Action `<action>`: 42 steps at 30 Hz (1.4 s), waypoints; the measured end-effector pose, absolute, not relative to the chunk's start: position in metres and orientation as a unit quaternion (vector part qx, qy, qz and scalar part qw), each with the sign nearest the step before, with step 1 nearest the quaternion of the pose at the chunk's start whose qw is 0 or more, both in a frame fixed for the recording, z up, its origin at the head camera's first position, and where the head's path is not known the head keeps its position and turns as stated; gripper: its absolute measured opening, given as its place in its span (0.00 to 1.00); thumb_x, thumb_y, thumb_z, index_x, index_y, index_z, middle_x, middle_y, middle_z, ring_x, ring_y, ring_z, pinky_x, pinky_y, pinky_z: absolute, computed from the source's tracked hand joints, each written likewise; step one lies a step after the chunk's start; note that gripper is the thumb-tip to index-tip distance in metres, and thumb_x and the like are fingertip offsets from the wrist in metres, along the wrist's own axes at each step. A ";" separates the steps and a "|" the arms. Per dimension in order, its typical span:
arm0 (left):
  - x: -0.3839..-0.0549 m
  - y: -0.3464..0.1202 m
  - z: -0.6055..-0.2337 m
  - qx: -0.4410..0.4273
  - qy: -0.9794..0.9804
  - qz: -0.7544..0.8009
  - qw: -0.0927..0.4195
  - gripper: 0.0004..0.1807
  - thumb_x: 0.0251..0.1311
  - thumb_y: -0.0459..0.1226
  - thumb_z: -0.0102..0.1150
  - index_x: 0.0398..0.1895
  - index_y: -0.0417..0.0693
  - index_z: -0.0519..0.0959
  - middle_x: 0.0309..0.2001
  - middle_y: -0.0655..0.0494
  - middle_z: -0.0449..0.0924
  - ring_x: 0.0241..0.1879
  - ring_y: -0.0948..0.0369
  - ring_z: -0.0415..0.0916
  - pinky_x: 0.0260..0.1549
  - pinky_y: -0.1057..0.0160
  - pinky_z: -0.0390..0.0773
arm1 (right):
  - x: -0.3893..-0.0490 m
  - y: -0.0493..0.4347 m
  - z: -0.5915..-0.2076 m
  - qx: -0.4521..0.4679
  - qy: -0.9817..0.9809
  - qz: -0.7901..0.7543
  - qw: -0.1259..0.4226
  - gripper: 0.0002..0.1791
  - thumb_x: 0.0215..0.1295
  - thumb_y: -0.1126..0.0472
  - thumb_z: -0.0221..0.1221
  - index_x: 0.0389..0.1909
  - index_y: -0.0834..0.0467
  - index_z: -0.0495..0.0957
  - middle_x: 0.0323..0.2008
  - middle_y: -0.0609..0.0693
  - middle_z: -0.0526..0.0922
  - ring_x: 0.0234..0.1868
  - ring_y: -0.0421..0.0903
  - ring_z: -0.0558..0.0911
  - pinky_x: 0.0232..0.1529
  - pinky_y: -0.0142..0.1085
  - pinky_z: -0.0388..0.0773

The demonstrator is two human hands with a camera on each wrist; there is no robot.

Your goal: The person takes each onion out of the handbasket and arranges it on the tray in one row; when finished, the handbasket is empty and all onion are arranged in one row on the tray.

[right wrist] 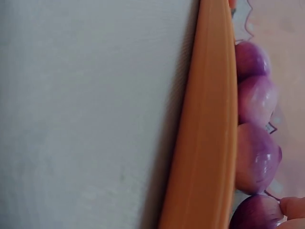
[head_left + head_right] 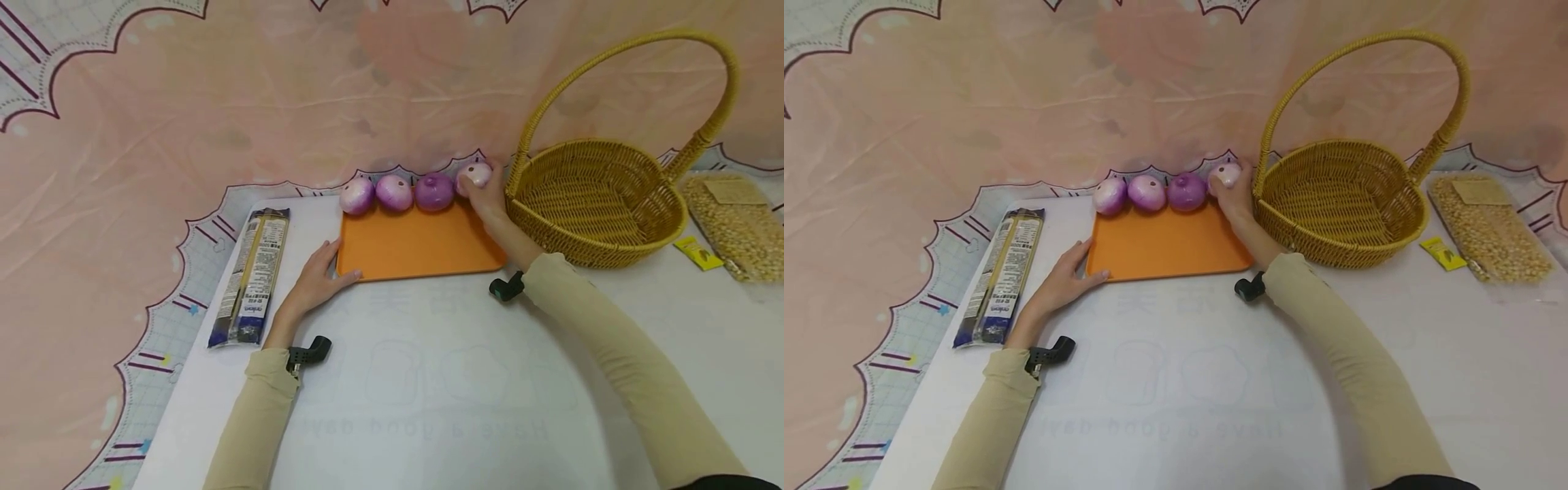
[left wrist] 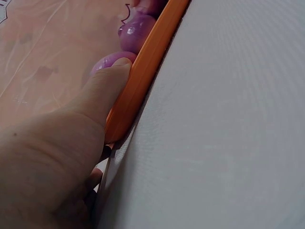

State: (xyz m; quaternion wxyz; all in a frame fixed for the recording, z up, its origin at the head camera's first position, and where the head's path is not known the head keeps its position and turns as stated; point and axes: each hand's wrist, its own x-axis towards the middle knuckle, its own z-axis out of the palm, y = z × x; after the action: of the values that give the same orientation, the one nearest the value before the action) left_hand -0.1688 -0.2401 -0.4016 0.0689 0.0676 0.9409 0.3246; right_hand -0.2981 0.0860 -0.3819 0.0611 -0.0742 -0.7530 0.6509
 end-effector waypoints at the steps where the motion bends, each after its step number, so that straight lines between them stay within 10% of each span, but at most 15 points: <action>1: -0.169 -0.240 -0.402 0.067 0.941 0.325 0.069 0.49 0.60 0.54 0.62 0.78 0.50 0.49 0.78 0.44 0.45 0.78 0.47 0.39 0.74 0.42 0.46 | -0.299 0.086 -0.382 -0.072 -0.756 0.648 0.066 0.36 0.67 0.60 0.57 0.71 0.57 0.52 0.70 0.58 0.60 0.67 0.49 0.65 0.70 0.37 0.63; 42: -0.167 -0.240 -0.403 0.059 0.941 0.327 0.071 0.49 0.59 0.55 0.61 0.78 0.50 0.49 0.78 0.44 0.46 0.78 0.48 0.39 0.75 0.42 0.45 | -0.299 0.087 -0.382 -0.058 -0.837 0.543 0.026 0.42 0.61 0.57 0.59 0.75 0.50 0.53 0.70 0.63 0.57 0.68 0.56 0.62 0.69 0.47 0.63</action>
State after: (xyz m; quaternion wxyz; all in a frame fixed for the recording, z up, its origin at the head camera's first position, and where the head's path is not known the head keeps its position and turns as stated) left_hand -0.1666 -0.2403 -0.4026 0.0711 0.0588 0.9406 0.3266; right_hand -0.2991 0.0869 -0.3816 0.0256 -0.0577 -0.8372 0.5433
